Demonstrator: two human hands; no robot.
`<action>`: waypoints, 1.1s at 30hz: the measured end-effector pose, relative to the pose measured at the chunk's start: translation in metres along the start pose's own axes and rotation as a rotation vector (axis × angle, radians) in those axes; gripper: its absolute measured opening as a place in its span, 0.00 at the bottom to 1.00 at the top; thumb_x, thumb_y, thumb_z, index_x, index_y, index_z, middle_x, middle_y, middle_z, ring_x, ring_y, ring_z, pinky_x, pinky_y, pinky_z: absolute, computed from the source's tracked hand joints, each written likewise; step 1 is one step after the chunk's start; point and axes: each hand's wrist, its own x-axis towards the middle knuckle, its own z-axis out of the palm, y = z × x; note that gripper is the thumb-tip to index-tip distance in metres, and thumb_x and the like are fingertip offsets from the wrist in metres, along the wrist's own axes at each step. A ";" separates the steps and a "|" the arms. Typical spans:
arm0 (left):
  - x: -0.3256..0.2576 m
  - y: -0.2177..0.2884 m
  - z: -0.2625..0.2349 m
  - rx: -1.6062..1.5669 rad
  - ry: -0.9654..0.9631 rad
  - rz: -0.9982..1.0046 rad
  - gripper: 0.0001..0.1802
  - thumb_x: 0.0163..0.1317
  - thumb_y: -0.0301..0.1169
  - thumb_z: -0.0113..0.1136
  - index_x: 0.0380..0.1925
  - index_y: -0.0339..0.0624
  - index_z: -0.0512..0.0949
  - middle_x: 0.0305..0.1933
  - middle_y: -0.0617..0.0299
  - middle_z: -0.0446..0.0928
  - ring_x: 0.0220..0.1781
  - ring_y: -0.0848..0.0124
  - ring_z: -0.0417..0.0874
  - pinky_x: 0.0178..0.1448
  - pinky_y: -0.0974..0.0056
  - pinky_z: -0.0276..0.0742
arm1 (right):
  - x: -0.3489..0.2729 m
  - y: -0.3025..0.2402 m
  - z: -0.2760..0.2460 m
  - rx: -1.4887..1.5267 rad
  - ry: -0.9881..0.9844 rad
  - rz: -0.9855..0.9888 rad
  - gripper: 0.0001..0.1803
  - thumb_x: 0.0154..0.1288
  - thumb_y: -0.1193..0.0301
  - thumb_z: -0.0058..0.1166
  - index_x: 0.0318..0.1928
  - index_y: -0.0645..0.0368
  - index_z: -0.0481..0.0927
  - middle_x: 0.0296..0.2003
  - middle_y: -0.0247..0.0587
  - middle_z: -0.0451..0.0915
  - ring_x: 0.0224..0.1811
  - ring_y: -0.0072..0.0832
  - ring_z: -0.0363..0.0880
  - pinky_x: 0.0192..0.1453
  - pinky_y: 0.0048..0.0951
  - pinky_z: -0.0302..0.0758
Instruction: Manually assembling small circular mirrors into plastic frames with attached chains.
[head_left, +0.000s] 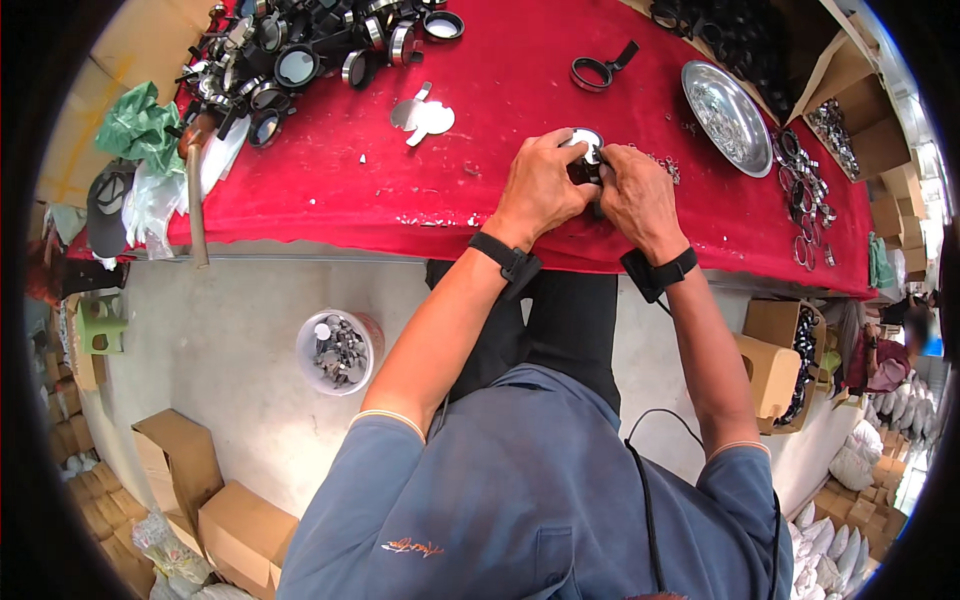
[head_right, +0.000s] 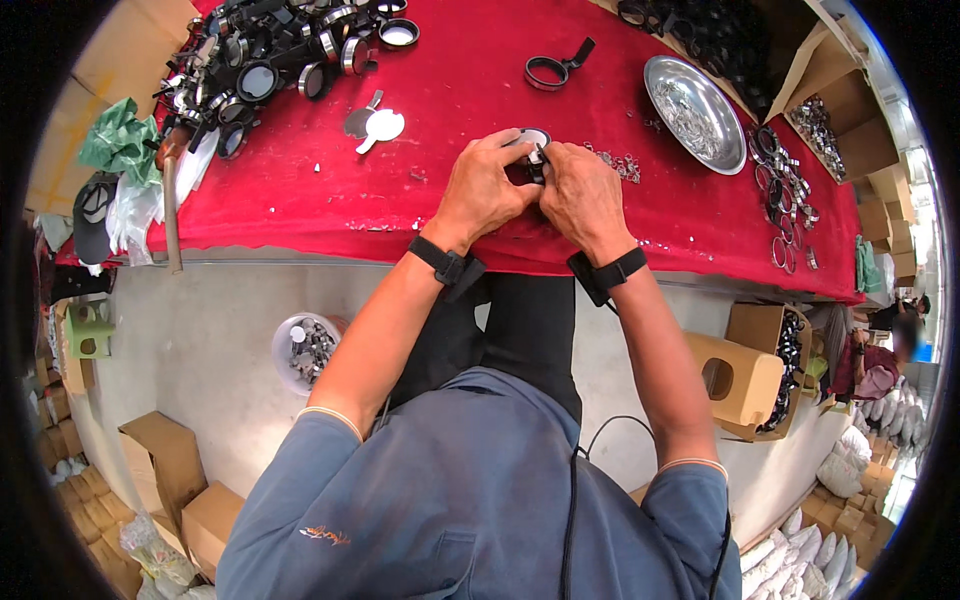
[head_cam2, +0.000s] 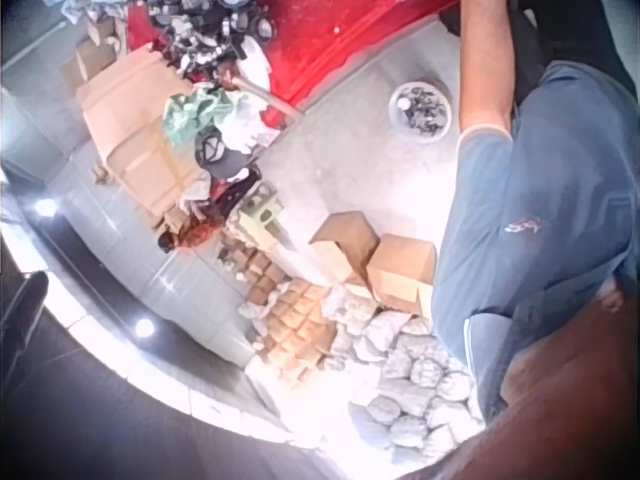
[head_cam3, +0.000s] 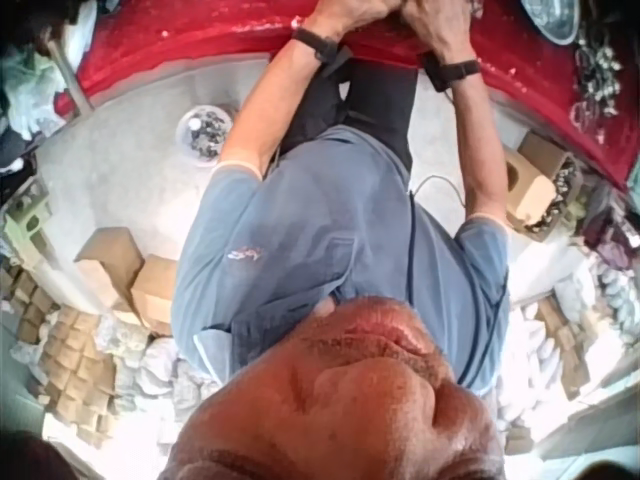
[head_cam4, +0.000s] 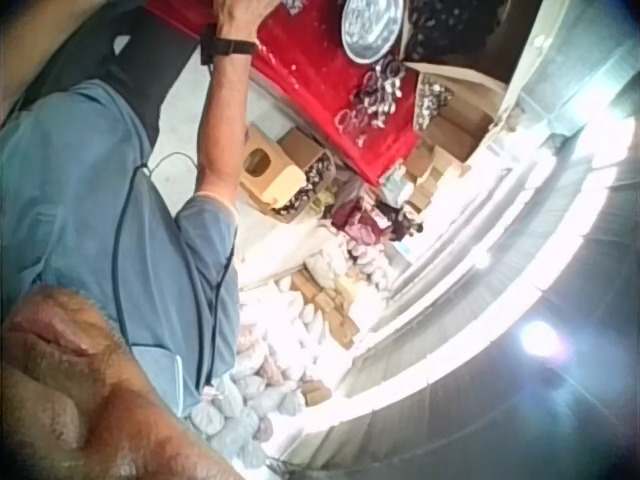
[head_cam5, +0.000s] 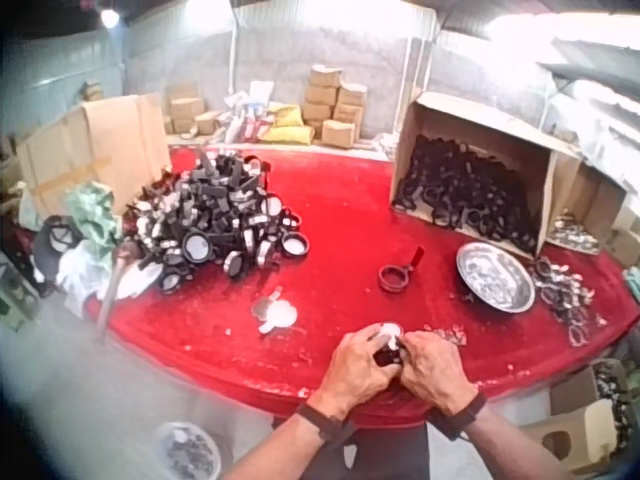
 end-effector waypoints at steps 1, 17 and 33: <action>-0.001 0.002 0.000 -0.003 -0.013 -0.012 0.31 0.49 0.34 0.82 0.56 0.36 0.91 0.67 0.37 0.86 0.66 0.40 0.87 0.73 0.48 0.83 | -0.002 0.000 0.000 0.005 0.009 -0.001 0.06 0.73 0.72 0.58 0.44 0.63 0.82 0.37 0.56 0.86 0.45 0.59 0.87 0.49 0.56 0.83; -0.005 -0.012 -0.011 -0.177 -0.135 -0.054 0.43 0.54 0.35 0.88 0.70 0.35 0.82 0.75 0.38 0.81 0.75 0.50 0.85 0.81 0.53 0.79 | -0.036 0.012 -0.024 0.014 0.087 0.186 0.08 0.75 0.69 0.61 0.45 0.61 0.83 0.37 0.54 0.86 0.44 0.57 0.87 0.48 0.56 0.81; -0.003 0.040 -0.042 -1.070 -0.216 -0.089 0.50 0.62 0.27 0.86 0.81 0.32 0.70 0.85 0.43 0.70 0.87 0.56 0.71 0.91 0.50 0.67 | -0.034 0.005 -0.029 0.490 0.269 0.125 0.08 0.80 0.78 0.57 0.55 0.64 0.82 0.41 0.54 0.88 0.45 0.52 0.90 0.51 0.48 0.83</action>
